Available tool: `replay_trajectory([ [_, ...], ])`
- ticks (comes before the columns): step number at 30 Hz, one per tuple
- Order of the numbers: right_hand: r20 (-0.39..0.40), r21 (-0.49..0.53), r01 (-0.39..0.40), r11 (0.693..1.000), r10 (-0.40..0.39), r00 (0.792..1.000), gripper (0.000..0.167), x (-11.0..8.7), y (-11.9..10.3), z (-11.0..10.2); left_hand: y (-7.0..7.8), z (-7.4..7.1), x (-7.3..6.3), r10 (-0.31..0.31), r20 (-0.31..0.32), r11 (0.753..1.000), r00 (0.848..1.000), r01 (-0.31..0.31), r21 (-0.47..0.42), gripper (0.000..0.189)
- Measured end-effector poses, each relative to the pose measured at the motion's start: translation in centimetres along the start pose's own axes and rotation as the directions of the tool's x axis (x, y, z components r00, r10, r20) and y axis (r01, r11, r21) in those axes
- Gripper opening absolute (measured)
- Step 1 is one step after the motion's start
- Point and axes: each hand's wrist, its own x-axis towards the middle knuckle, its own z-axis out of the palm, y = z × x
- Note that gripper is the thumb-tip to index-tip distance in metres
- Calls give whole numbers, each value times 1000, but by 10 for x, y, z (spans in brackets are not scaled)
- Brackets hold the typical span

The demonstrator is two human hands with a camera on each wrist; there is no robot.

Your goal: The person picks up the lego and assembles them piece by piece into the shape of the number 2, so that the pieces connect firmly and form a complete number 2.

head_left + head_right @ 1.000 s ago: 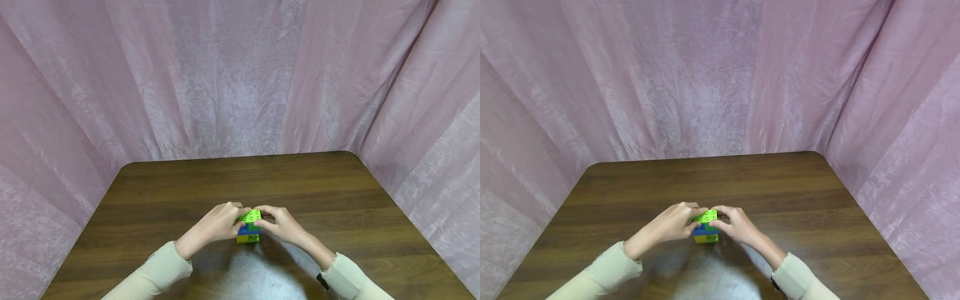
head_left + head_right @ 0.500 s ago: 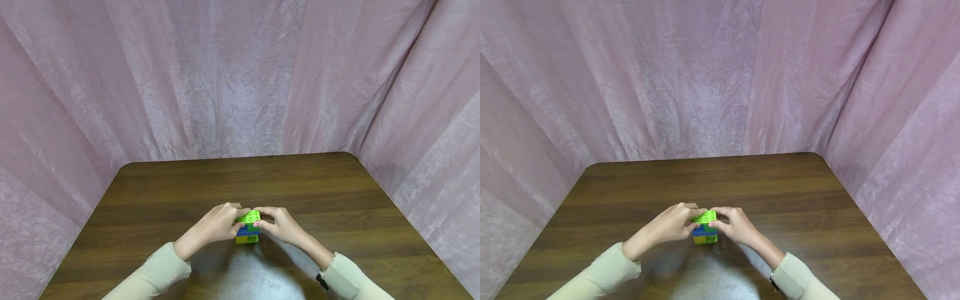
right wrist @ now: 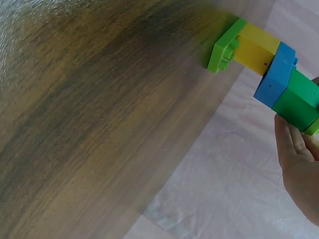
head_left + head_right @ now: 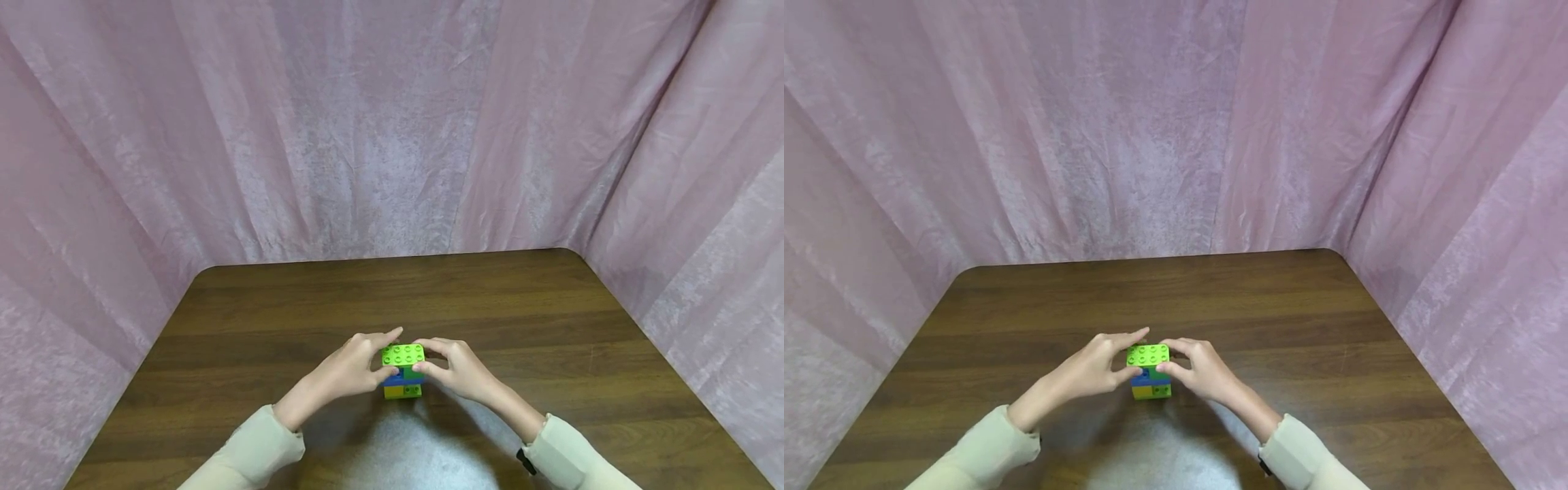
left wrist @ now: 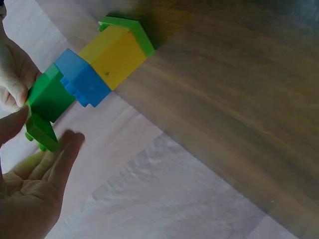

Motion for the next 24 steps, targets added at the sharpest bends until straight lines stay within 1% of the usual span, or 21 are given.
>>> replay_trajectory([
  [4, -4, 9, 0, 1000, 0, 1000, 38, 0, 1, 1, -7, 0, -7, -62, -35, 997, 997, 60, -44, 73],
  [6, -6, 12, -4, 1000, 4, 1000, 38, -1, 2, 1, -11, 2, -10, -84, -27, 994, 996, 82, -68, 72],
  [9, -10, 19, -4, 1000, 4, 1000, 37, -1, 3, 1, -17, 8, -11, -110, 26, 990, 994, 112, -91, 60],
  [13, -16, 30, 4, 1000, -4, 1000, 35, 0, 6, 2, -23, 18, -9, -96, 70, 988, 993, 104, -116, 35],
  [16, -12, 40, 7, 999, -7, 1000, 35, 1, 7, 2, -24, 23, -7, -88, 64, 985, 994, 96, -143, 26],
  [21, 14, 36, -3, 999, 3, 1000, 38, 2, 6, -1, -25, 27, -6, -124, 49, 975, 991, 131, -181, 24],
  [24, 24, 35, -15, 999, 15, 1000, 40, 0, 4, -2, -26, 30, -7, -131, 41, 972, 990, 137, -191, 22],
])
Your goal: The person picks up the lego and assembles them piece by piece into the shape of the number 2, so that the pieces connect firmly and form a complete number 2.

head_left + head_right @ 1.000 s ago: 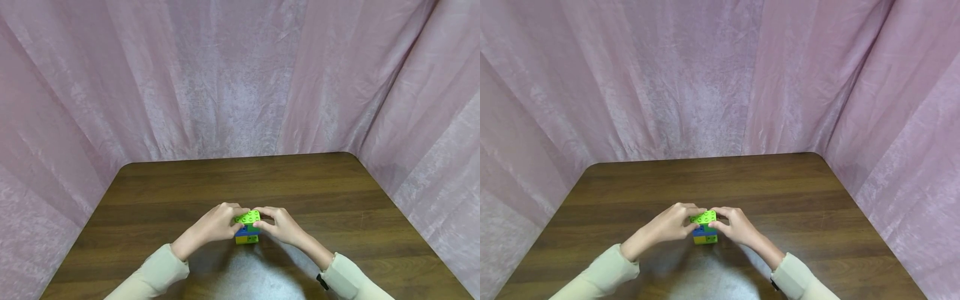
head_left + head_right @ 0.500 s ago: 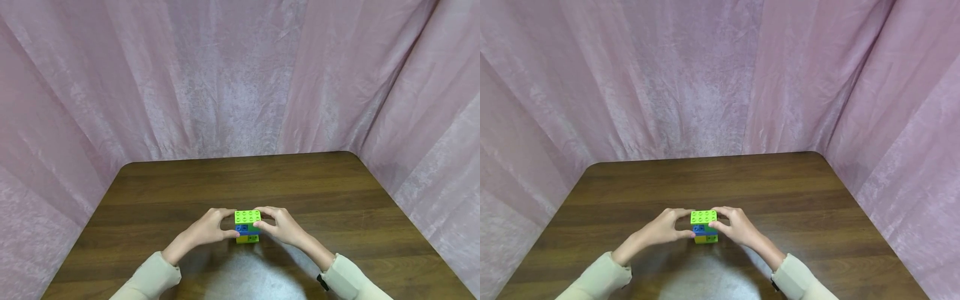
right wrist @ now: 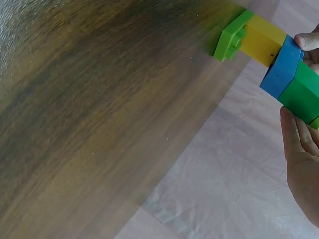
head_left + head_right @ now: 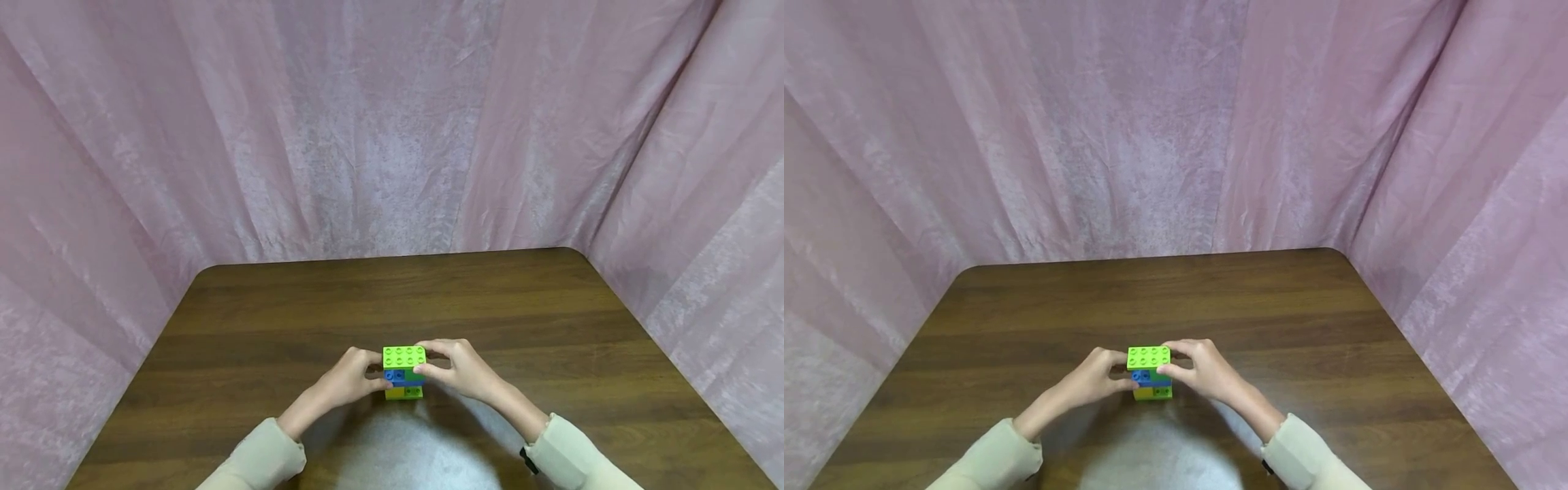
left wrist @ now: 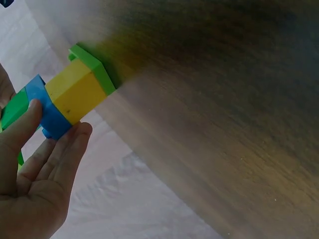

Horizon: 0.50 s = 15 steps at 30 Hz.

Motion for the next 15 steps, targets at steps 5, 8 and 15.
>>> replay_trajectory([
  [5, -11, -18, 0, 1000, -1, 1000, 41, 0, -1, 0, -4, 2, 0, 18, -14, 1000, 1000, -18, -7, 20],
  [8, -19, -34, 3, 999, -3, 1000, 42, -1, -2, 1, -7, 3, -2, 39, -20, 999, 999, -40, -14, 19],
  [15, -46, -63, 4, 998, -7, 999, 44, -1, -1, 3, -8, 3, -1, 76, -39, 997, 996, -76, -13, 17],
])
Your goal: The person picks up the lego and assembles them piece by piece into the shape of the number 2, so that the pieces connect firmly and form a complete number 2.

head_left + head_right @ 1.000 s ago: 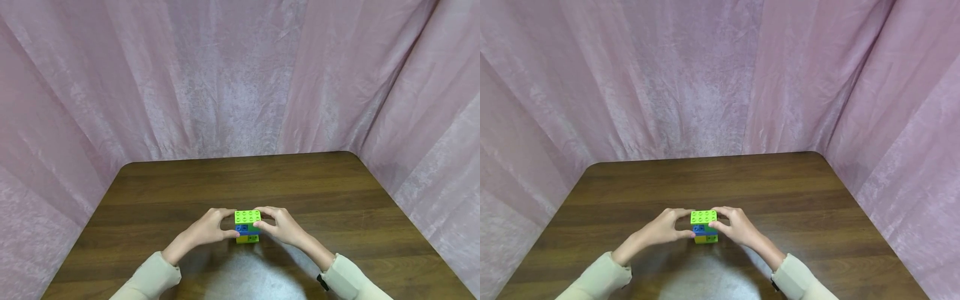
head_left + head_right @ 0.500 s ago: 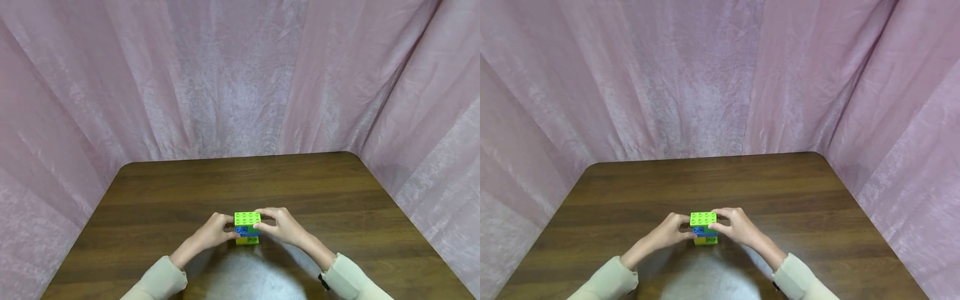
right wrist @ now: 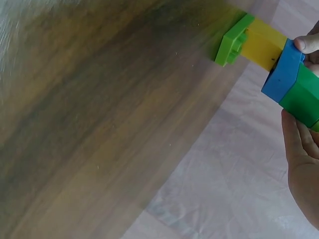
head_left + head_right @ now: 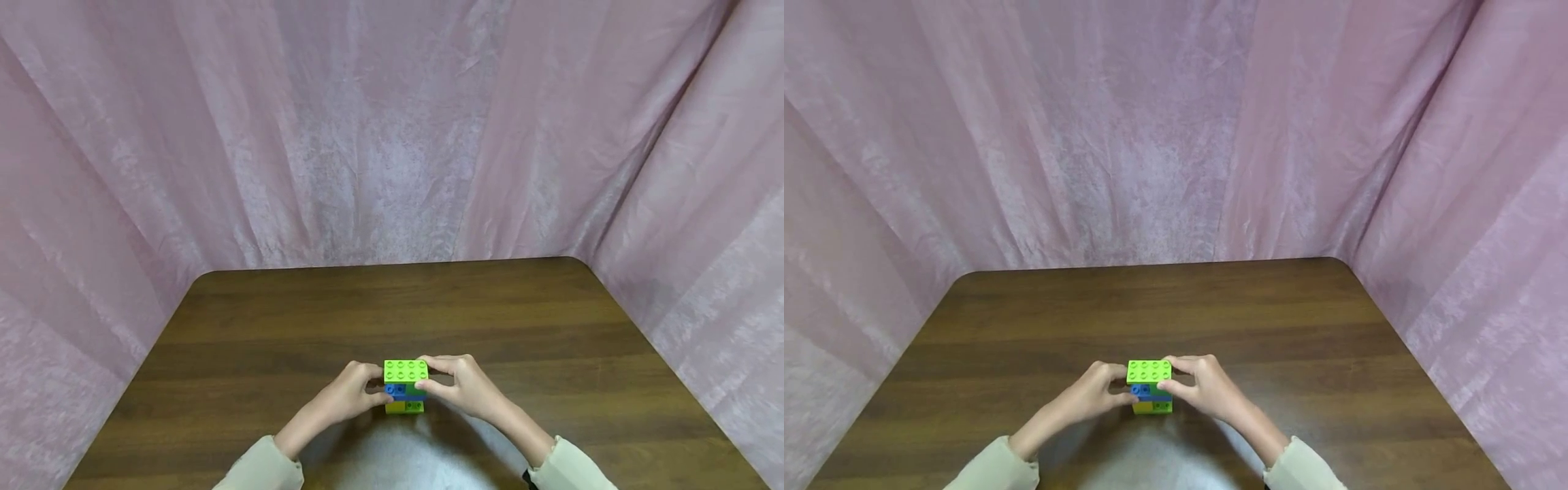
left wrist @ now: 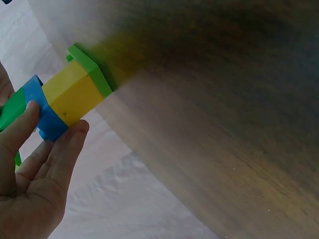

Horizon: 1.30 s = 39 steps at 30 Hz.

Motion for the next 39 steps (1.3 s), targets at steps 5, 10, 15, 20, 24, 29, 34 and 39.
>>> replay_trajectory([
  [5, -16, -8, 11, 1000, -11, 1000, 44, -8, 0, 2, 2, 5, -2, 27, 2, 999, 1000, -27, 17, 17],
  [10, -14, -4, 8, 1000, -8, 1000, 45, -7, -1, 2, 0, 4, -1, 21, 17, 1000, 1000, -22, 17, 18],
  [15, -17, 12, 16, 1000, -16, 1000, 43, 6, -2, 1, -1, -3, 4, 4, -1, 998, 1000, -4, 59, 18],
  [20, -6, 18, 24, 1000, -24, 1000, 41, 10, -3, -1, -1, -6, 3, -12, 8, 998, 1000, 12, 57, 20],
  [24, -24, 23, 10, 1000, -9, 1000, 42, 13, -5, -6, 2, -8, 4, 1, -25, 999, 1000, 0, 48, 23],
  [29, -93, 43, -10, 999, 14, 996, 39, 21, -9, -13, 8, -16, 7, 27, -87, 1000, 996, -27, 5, 23],
  [34, -161, 183, -63, 981, 93, 982, 31, 29, -12, -16, 19, -24, 10, -28, -157, 998, 987, 18, -60, 33],
  [39, -191, 263, -102, 959, 156, 969, 32, 39, -19, -19, 25, -29, 12, -47, -219, 996, 975, 29, -81, 39],
])
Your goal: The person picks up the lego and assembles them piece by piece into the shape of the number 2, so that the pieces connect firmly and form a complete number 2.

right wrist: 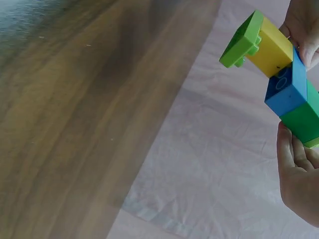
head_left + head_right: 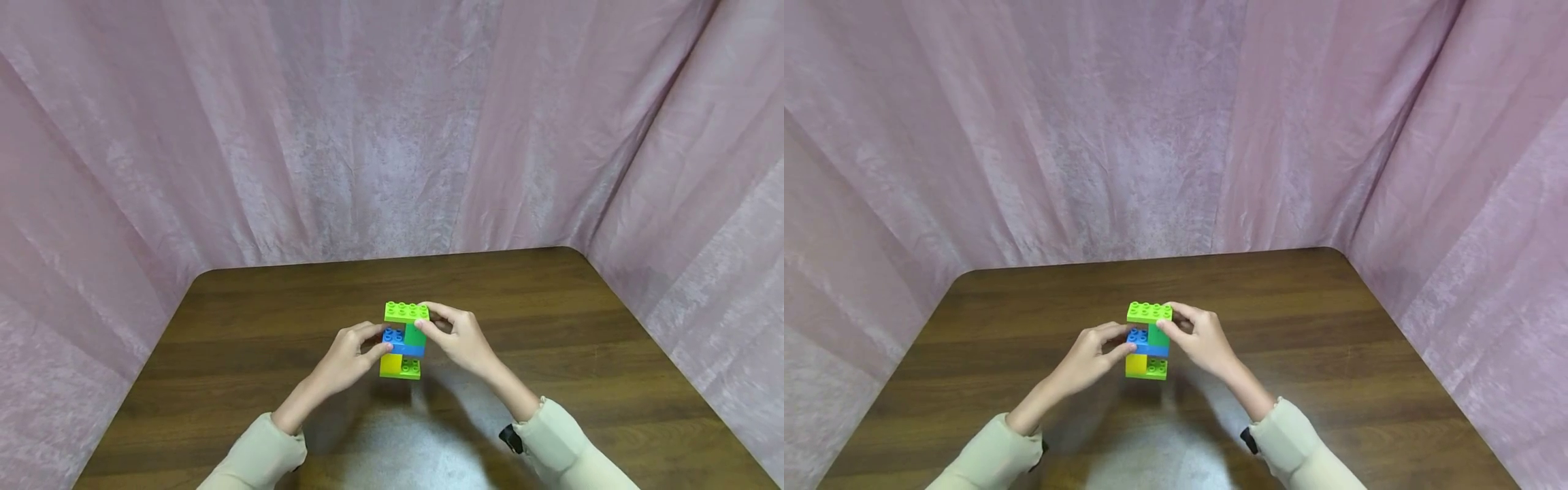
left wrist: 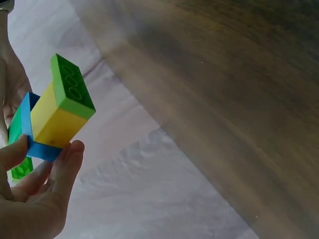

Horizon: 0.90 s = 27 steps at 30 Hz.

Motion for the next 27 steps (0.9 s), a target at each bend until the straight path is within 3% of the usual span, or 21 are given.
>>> replay_trajectory([
  [7, -34, 26, -52, 998, 53, 998, 34, 11, -7, -2, 5, -1, 2, 43, -63, 999, 997, -44, -3, 41],
  [14, -49, 18, -109, 994, 110, 993, 35, 23, -6, -7, 8, -2, 0, 159, -91, 986, 983, -154, 58, 49],
  [18, -37, 13, -133, 991, 134, 990, 36, 29, -6, -10, 8, -3, -2, 183, -82, 978, 980, -174, 113, 62],
  [27, -27, 52, -257, 965, 259, 965, 38, 37, -6, -13, 8, -2, -6, 182, 24, 979, 983, -184, 87, 99],
])
